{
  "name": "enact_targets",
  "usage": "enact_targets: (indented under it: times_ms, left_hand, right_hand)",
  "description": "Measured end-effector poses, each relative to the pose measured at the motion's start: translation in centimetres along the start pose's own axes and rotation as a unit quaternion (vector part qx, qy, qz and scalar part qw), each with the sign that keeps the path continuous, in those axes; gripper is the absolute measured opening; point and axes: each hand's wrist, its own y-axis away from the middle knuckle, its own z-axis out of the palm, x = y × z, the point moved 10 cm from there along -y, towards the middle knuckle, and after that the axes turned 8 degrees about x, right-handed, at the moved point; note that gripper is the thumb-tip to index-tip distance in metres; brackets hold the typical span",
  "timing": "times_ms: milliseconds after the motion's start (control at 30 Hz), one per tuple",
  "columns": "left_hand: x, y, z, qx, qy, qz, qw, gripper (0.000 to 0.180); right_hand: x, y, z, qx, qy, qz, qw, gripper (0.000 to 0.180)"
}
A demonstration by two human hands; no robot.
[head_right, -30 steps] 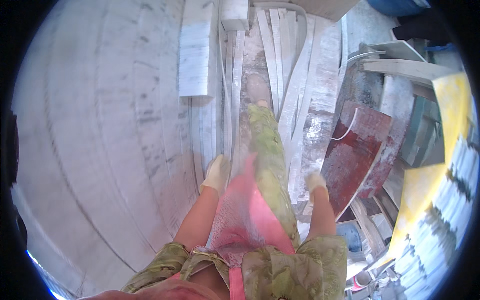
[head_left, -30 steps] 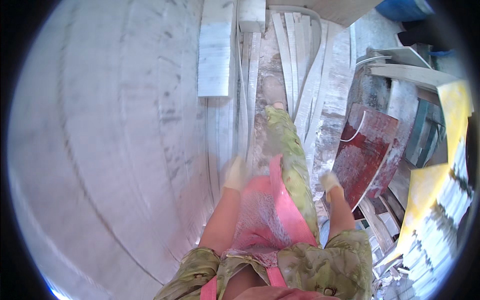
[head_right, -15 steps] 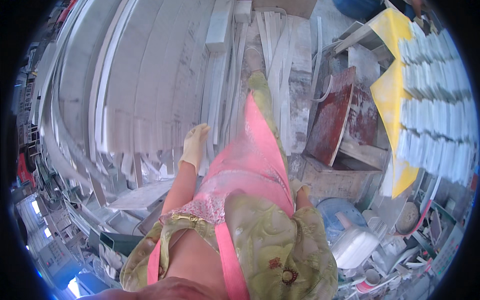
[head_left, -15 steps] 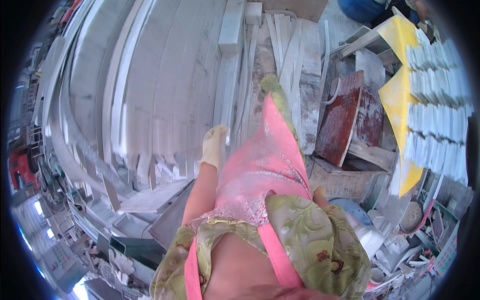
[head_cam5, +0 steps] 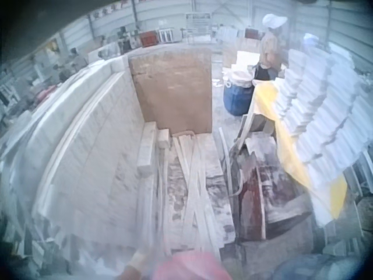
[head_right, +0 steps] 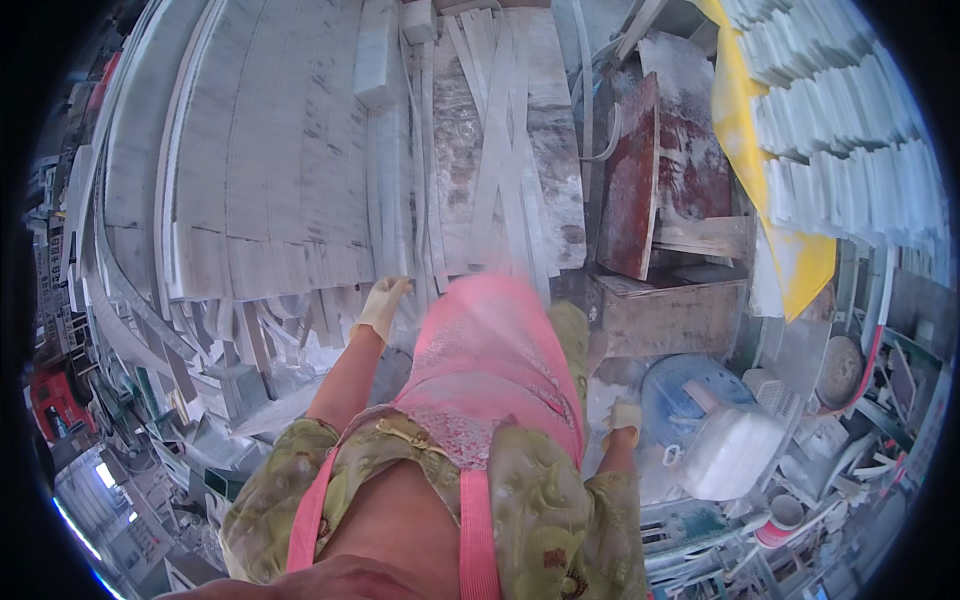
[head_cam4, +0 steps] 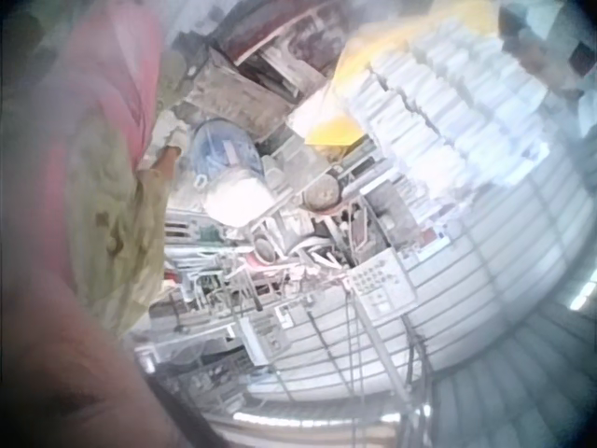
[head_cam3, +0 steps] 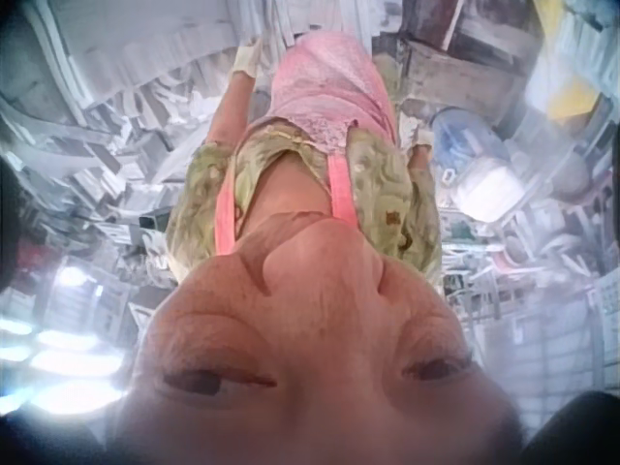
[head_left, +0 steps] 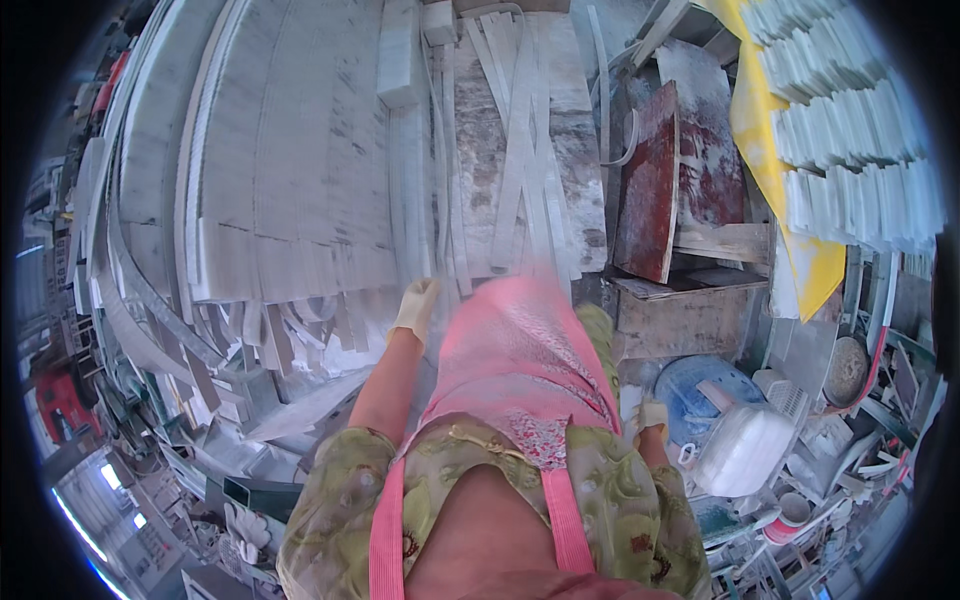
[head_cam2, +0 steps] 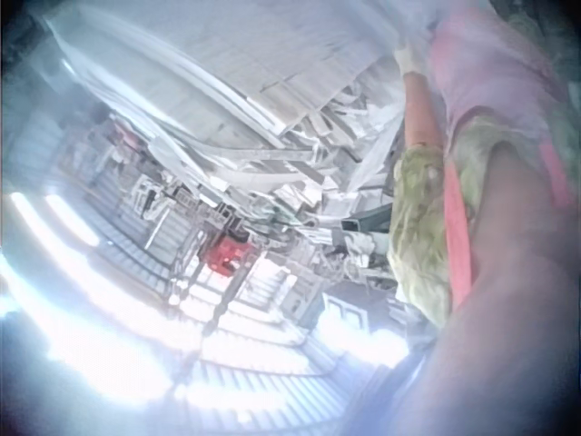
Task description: The person repeatedly picks up white foam sheets from a machine output area and stacks them on a growing pile. They handle the sheets one at a time, aligning edges and placing them in a neat stack.
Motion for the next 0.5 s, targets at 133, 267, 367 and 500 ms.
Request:
enact_targets:
  times_ms: [133,267,367,500]
  left_hand:
    - [-5.4,1.7,2.1,-0.013,-0.082,-0.022,0.996,0.033]
    - [-6.5,4.5,8.7,-0.053,-0.144,-0.021,0.988,0.030]
    - [-5.1,9.1,17.1,-0.067,-0.136,0.022,0.988,0.032]
    - [0.0,20.8,36.0,-0.272,-0.422,0.329,0.800,0.038]
  right_hand:
    - [1.0,-1.4,-8.0,0.162,0.161,-0.184,0.956,0.041]
    - [6.8,-7.0,-12.5,0.143,0.103,-0.126,0.976,0.045]
    - [8.0,-12.3,-13.7,0.132,0.147,-0.224,0.954,0.052]
    - [14.2,-16.8,-16.2,0.060,-0.193,-0.007,0.979,0.046]
